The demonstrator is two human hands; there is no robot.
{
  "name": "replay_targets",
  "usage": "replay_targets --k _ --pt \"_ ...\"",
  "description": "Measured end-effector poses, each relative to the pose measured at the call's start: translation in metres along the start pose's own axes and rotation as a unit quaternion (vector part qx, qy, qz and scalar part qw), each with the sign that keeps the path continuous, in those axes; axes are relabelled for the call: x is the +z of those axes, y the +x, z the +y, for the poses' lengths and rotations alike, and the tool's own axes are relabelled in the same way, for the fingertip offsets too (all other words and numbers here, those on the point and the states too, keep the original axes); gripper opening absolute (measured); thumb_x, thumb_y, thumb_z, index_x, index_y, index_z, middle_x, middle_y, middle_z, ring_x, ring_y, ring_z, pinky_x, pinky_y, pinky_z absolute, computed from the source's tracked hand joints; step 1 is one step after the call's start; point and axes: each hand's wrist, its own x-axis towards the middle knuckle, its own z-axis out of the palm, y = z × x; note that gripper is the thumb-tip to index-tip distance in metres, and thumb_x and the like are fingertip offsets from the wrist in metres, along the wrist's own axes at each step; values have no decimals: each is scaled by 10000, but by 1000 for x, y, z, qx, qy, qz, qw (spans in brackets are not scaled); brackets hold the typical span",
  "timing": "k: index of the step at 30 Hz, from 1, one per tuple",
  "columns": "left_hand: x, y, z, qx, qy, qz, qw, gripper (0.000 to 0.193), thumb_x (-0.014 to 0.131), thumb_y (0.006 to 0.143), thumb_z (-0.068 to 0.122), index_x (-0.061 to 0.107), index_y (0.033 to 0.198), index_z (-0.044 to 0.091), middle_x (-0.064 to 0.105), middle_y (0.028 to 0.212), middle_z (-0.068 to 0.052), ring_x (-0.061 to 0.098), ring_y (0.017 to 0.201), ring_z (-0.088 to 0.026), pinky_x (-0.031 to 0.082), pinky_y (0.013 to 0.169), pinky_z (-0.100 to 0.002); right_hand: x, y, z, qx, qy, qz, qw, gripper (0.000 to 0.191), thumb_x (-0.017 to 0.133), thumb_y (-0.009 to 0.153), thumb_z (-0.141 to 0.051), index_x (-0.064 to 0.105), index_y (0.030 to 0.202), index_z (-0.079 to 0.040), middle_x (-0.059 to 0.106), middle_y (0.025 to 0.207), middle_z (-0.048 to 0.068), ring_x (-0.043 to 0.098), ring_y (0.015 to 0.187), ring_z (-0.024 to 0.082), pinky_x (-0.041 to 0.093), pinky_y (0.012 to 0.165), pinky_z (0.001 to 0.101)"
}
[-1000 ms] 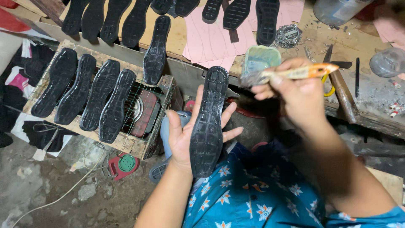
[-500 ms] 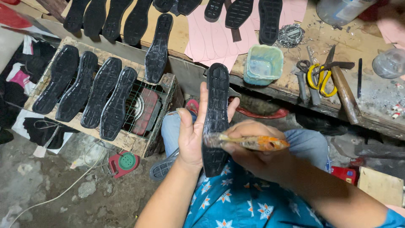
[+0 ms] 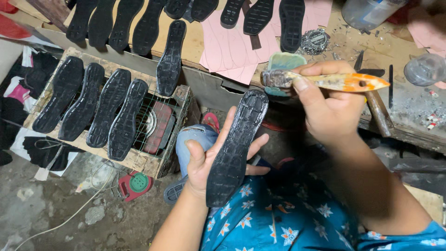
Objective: The person applies adhesive to black shoe soles using a brush, repeatedly dipping the brush into a small container. They handle multiple soles one at a time, coating the textured surfaces and placing them on a wire rack. The person also pours additional adhesive from a red tin into the container during the process.
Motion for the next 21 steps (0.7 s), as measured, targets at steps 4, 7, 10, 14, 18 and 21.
replay_targets --k 4,7,10,14,18,21 --pt "-3 -4 -1 -3 27 -2 1000 1216 535 825 846 -88 1695 270 119 1742 -83 204 1581 -383 408 1102 -644 6 -6 -7 35 -37 -27 998 134 653 1066 33 545 1144 30 685 1101 137 689 997 143 587 934 293" --pt "-7 -4 -2 -3 39 -8 999 1227 544 830 842 -87 1699 249 120 1741 -98 209 1585 -386 413 1096 -638 9 -4 -8 -11 -165 -74 983 180 664 1021 45 556 1165 45 707 1128 170 683 1044 180 564 950 325" --pt "-9 -5 -2 2 28 -5 1000 1224 543 830 839 -90 1693 244 112 1745 -98 210 1578 -390 424 1081 -637 7 -2 -6 55 -106 17 993 157 647 1061 13 540 1176 24 707 1067 123 714 964 149 612 889 309" --pt "-11 -6 0 5 11 -4 1000 1218 538 829 838 -90 1692 250 109 1744 -99 210 1575 -384 429 1083 -637 1 -10 -5 61 -45 -10 997 174 659 1049 42 530 1163 16 706 1090 149 688 933 156 595 906 326" --pt "-11 -7 0 9 4 3 1000 1214 539 847 834 -80 1709 244 114 1756 -103 211 1582 -377 413 1086 -637 -6 -14 0 66 -70 -3 995 180 656 1057 57 525 1173 15 696 1094 177 690 960 180 601 938 350" --pt "-12 -5 -1 15 -26 -3 1000 1208 537 850 826 -67 1713 234 118 1750 -90 215 1581 -364 406 1102 -648 -12 -19 2 80 -27 6 996 194 648 1052 52 515 1182 -3 686 1075 166 697 934 173 610 893 338"
